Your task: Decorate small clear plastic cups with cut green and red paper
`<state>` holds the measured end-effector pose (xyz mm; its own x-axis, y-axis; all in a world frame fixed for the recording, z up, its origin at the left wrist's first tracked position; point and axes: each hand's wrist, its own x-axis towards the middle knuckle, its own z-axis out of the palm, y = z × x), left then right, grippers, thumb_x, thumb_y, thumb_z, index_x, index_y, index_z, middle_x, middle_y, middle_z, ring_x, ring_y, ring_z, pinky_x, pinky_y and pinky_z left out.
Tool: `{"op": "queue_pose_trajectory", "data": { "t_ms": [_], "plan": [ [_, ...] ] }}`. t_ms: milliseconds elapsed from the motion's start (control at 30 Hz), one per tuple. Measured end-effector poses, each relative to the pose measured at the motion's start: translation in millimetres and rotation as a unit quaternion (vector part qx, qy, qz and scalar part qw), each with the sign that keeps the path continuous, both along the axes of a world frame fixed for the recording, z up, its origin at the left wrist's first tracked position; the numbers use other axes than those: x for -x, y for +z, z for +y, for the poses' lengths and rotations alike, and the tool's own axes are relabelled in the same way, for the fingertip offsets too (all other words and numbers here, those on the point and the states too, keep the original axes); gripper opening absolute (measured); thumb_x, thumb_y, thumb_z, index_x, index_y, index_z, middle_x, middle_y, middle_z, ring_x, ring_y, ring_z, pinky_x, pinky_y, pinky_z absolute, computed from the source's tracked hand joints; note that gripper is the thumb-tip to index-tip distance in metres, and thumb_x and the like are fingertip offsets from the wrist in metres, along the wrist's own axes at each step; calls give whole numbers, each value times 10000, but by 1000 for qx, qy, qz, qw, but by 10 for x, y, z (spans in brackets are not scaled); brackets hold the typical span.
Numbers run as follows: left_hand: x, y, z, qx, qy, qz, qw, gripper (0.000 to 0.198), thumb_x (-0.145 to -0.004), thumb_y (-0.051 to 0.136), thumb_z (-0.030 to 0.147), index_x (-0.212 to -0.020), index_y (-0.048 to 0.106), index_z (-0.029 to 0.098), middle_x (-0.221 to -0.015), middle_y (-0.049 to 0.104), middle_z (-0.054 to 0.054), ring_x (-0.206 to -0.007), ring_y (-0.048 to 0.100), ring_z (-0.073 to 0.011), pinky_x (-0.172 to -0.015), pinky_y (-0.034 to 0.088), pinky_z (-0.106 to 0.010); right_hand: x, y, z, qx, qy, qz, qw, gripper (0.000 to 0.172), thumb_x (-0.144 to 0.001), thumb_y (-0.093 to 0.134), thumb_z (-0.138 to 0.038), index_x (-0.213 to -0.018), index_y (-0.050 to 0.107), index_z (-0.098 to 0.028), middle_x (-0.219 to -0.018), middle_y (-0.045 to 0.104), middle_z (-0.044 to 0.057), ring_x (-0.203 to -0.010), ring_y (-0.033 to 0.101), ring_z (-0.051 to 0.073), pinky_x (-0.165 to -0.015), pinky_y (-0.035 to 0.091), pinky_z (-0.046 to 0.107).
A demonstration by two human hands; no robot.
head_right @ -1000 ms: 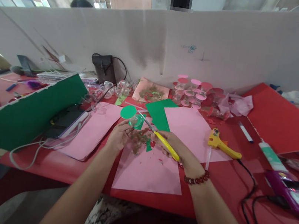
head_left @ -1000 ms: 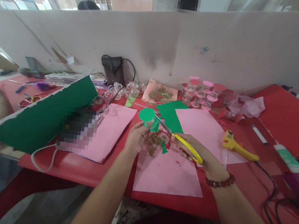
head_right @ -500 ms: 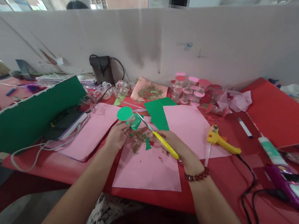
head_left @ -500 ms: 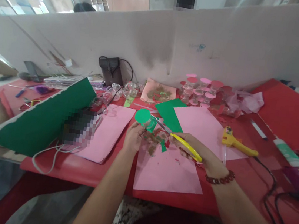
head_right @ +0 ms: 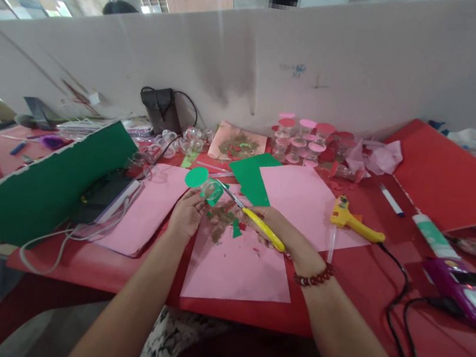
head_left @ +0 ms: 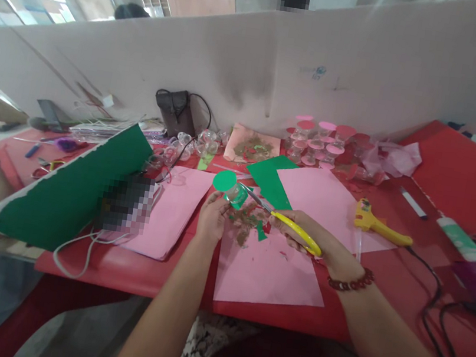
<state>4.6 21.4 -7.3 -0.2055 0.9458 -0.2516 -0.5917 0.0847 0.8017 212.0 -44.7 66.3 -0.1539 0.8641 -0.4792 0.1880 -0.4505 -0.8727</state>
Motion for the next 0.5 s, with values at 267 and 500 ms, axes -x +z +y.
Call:
{"op": "queue_pose_trajectory", "data": {
  "t_ms": [267, 500],
  "plan": [
    [-4, 46, -26, -19, -14, -5, 1000, 334, -528, 723, 89, -827, 608, 185, -747, 736, 3, -597, 652, -114, -568, 474, -205, -86, -47, -54, -64, -5, 28, 998, 230, -795, 594, -441, -822, 648, -219, -538, 492, -14, -439, 406, 94, -359, 264, 190],
    [-10, 29, -29, -30, -26, 0, 999, 322, -510, 721, 102, -786, 575, 183, -752, 737, -7, -610, 666, -130, -550, 468, -207, -203, -93, -19, -233, 89, -47, 967, 347, -766, 619, -530, -953, 688, -247, -1034, 709, 57, -1014, 624, 268, -864, 535, 376]
  ]
}}
